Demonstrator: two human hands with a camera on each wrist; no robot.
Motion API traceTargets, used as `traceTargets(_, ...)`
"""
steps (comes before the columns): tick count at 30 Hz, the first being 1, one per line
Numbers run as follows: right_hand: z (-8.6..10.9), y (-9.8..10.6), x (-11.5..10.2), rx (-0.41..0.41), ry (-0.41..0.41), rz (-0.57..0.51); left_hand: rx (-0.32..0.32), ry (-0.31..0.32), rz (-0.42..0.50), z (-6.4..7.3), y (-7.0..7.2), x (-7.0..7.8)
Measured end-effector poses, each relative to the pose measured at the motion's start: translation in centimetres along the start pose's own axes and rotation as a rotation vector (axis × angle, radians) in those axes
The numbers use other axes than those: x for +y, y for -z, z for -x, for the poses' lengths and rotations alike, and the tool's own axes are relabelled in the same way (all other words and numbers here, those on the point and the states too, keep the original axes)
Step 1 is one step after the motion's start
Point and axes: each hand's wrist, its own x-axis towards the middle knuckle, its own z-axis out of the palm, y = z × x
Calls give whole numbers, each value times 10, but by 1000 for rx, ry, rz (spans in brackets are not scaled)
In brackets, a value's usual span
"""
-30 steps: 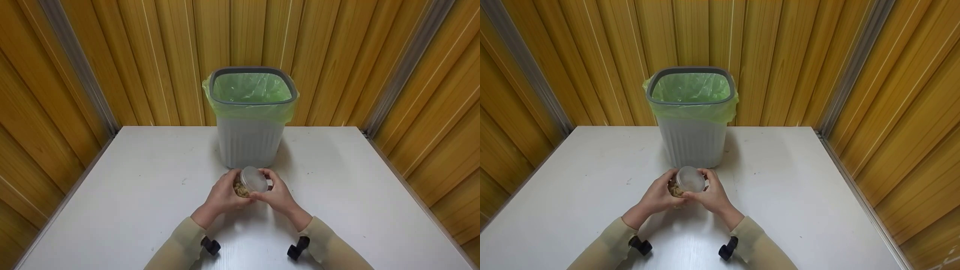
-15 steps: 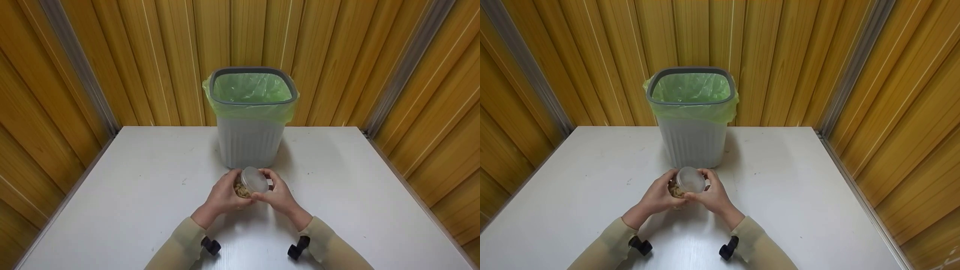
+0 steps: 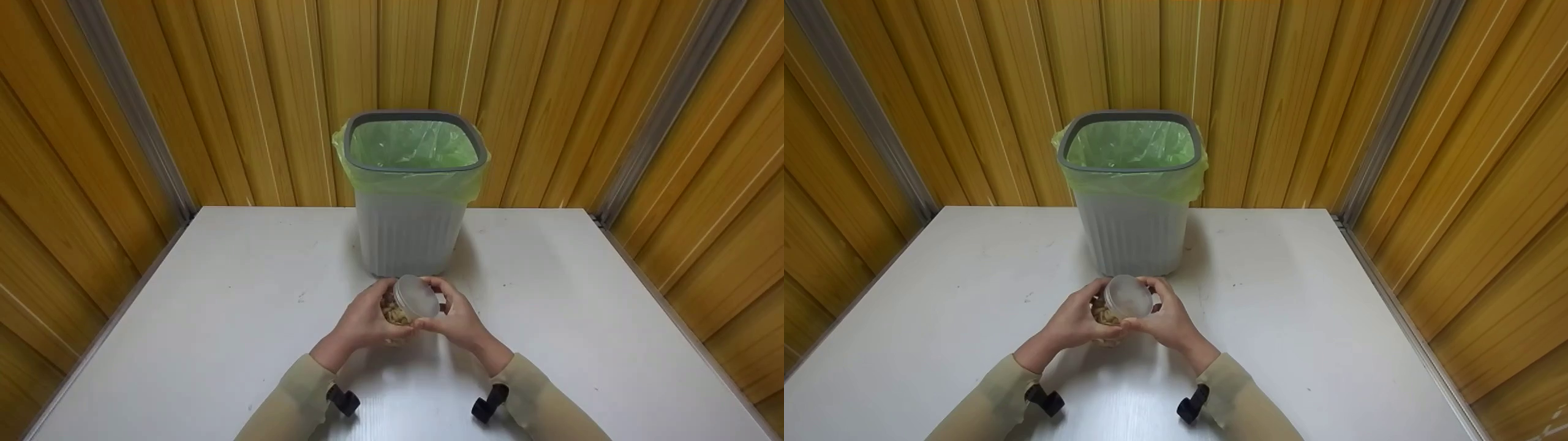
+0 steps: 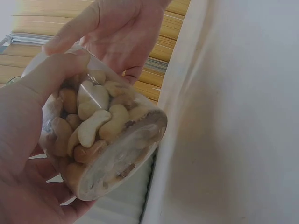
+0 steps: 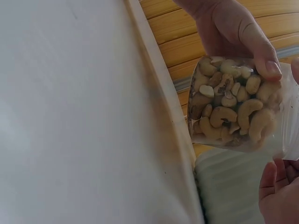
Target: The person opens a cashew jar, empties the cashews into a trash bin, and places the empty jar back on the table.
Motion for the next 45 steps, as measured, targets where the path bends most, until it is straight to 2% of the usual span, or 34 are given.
traceTargets(15,0,7,-1,-98,68,-80,-23,2,51,0,1,-1)
traceTargets(19,0,6,-3,-111,60,-103,-12,18,58,0,1,-1)
traceTargets(23,-1,4,-4,-130,17,-161,13,31,67,0,0,-1)
traceTargets(27,-1,0,-4,-73,-40,-155,34,49,76,0,-1,0)
traceTargets(31,-2,-4,-7,21,-85,-87,45,54,62,0,-1,0)
traceTargets(34,-2,-5,-8,55,-98,-59,45,63,53,0,-1,0)
traceTargets(39,-2,-6,-9,73,-102,-65,44,66,46,0,-1,0)
traceTargets(45,-2,-5,-6,52,-80,-90,43,43,37,0,-1,-1)
